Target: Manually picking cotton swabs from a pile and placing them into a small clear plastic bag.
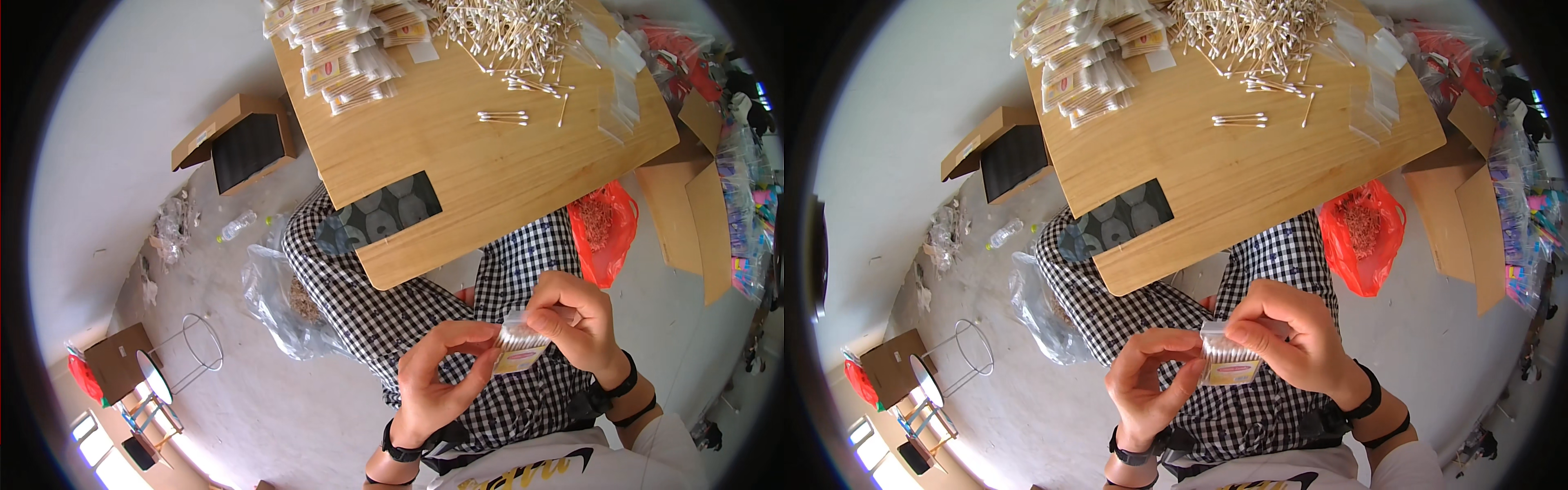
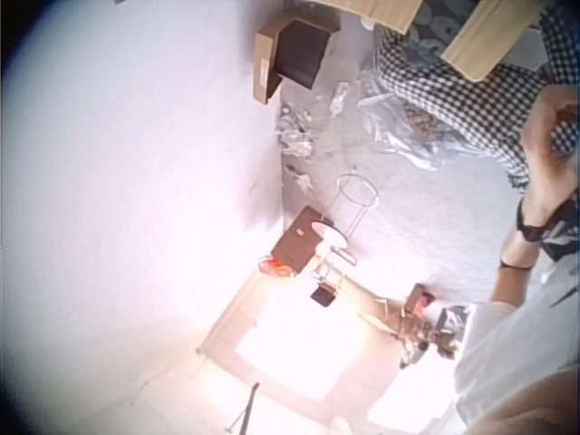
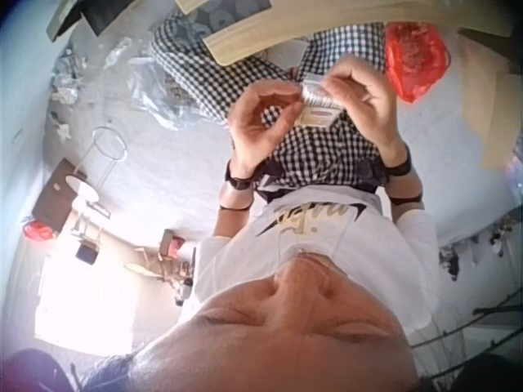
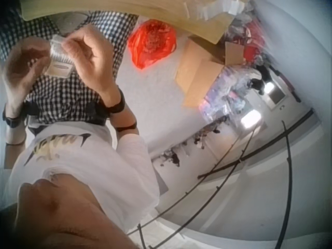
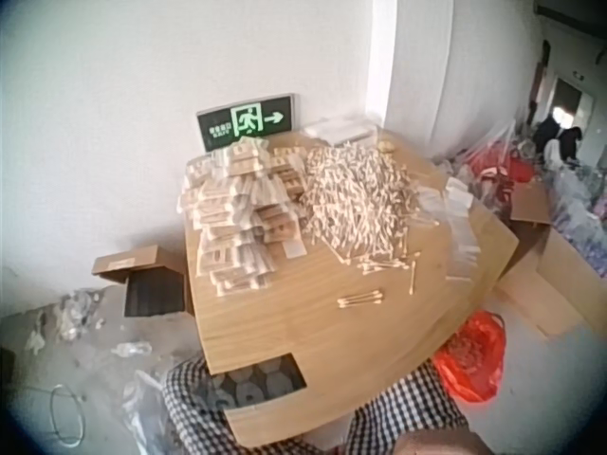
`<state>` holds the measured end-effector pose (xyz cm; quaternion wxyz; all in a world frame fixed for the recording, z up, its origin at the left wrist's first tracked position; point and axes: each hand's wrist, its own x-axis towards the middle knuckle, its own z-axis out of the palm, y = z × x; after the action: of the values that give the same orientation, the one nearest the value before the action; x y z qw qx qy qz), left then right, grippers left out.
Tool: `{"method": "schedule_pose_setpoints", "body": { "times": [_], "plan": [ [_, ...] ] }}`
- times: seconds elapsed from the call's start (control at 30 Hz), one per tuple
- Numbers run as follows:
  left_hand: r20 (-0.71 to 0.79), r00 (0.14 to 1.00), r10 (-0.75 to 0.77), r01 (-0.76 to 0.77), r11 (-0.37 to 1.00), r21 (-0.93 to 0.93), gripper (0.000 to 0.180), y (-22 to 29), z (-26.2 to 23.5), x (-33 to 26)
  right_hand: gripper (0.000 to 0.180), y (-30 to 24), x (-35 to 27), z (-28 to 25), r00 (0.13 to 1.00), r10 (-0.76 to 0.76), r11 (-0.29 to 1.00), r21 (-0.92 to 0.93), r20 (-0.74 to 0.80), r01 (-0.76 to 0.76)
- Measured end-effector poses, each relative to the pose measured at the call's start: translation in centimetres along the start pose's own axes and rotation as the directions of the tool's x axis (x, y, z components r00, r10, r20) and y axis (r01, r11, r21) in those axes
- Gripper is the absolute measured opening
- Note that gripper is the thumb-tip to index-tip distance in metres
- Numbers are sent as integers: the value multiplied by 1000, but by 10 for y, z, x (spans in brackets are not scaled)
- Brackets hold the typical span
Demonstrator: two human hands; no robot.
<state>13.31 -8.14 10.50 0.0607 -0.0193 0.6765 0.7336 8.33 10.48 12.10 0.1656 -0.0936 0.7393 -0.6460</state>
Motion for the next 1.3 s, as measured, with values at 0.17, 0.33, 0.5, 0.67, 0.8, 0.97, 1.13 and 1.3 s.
{"method": "schedule_pose_setpoints", "body": {
  "times": [0.17, 0.33, 0.5, 0.67, 0.8, 0.97, 1.13, 1.3],
  "plan": [
    [28, 999, -29, 28, 999, 37, 33, 1, -2, -2, 11, -4, 2, 1, 999, 2, 996, -86, 52, 2],
    [96, 993, 66, -84, 978, 190, 40, 8, -4, 7, 11, -9, 6, -1, 992, 56, 990, -134, 115, -40],
    [149, 986, 78, -120, 948, 296, 44, 16, -4, 10, 10, -11, 8, -2, 968, -73, 967, -221, 239, 127],
    [222, 971, 90, -173, 903, 393, 43, 21, -5, 11, 9, -13, 10, -2, 959, -111, 959, -224, 261, 172],
    [195, 975, 103, -170, 915, 365, 42, 21, -2, 11, 7, -12, 9, -3, 961, -107, 966, -202, 256, 161],
    [130, 976, 175, -209, 923, 323, 45, 17, 3, 11, 6, -10, 8, -5, 968, -63, 989, -115, 243, 93],
    [156, 985, 78, -113, 967, 228, 44, 20, 2, 12, 9, -3, 5, -10, 974, 2, 999, -41, 225, 8],
    [192, 980, -44, 10, 984, 177, 48, 28, -2, 12, 11, 0, 6, -10, 966, 93, 985, 119, 240, -125]
  ]
}}
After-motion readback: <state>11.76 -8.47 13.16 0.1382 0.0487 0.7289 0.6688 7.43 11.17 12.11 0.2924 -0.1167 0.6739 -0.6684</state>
